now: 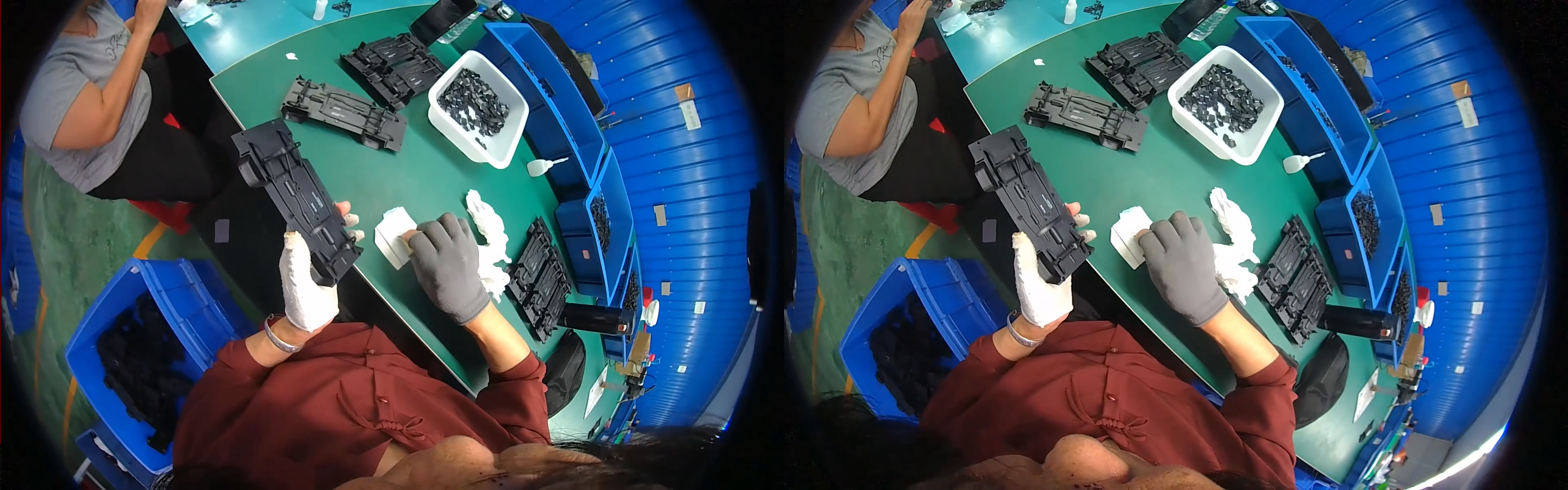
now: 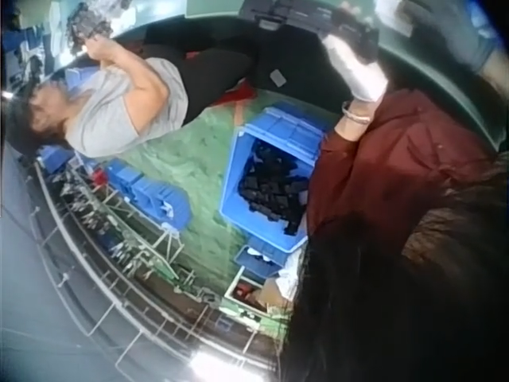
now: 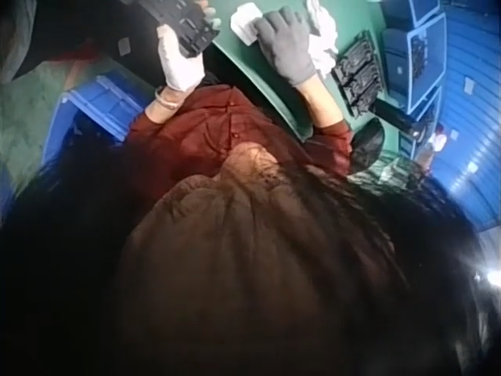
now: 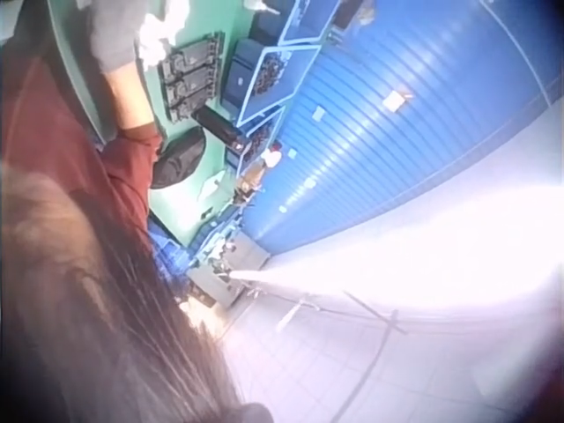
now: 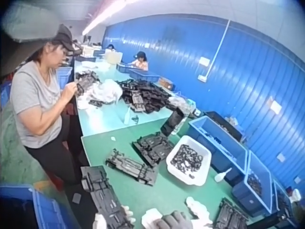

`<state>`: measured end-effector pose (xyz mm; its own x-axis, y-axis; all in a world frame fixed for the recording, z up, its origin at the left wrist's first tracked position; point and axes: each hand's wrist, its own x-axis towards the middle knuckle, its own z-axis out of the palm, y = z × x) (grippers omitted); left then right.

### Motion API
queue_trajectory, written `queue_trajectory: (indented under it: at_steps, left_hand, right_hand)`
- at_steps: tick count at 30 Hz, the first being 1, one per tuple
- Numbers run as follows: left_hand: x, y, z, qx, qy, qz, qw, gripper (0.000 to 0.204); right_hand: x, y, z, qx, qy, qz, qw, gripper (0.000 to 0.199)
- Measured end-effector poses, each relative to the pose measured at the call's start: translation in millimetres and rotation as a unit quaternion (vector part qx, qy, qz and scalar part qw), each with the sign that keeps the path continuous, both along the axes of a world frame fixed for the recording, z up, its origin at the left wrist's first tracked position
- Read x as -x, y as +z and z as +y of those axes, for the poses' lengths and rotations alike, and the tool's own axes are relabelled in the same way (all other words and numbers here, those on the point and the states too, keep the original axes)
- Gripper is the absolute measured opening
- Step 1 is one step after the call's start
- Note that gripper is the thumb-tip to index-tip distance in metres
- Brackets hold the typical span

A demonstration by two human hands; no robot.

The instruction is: Inspecting and cleaning black plastic toy components using a small yellow tool and a white cloth at a factory workbench.

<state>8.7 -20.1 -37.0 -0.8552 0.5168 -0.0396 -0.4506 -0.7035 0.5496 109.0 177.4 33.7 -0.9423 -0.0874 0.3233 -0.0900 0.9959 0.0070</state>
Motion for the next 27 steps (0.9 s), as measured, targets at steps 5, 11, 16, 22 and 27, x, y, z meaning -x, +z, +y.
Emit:
queue_trajectory:
  at_steps: [5,11,16,22,27]
  left_hand:
    - [0.2,-2.9,-0.9,0.025,-0.015,0.012,0.999,0.078]
    - [-0.1,-6.5,-0.5,0.010,-0.012,0.015,1.000,0.078]
    - [0.5,-6.8,-1.1,0.002,-0.018,0.014,1.000,0.078]
    - [-0.6,-4.8,-1.5,0.009,-0.025,0.014,1.000,0.077]
    - [-2.5,-3.3,-1.0,0.003,-0.029,0.010,1.000,0.078]
  right_hand:
    - [1.1,-0.7,-1.5,-0.014,0.002,-0.001,1.000,0.019]
    - [0.5,-0.6,-3.8,-0.028,0.006,-0.007,1.000,0.021]
    - [-0.1,0.3,-6.0,-0.026,0.012,0.003,1.000,0.019]
    - [-0.2,0.3,-2.3,-0.026,0.006,0.009,1.000,0.017]
    - [-6.6,2.1,0.7,-0.002,0.033,0.053,0.998,0.026]
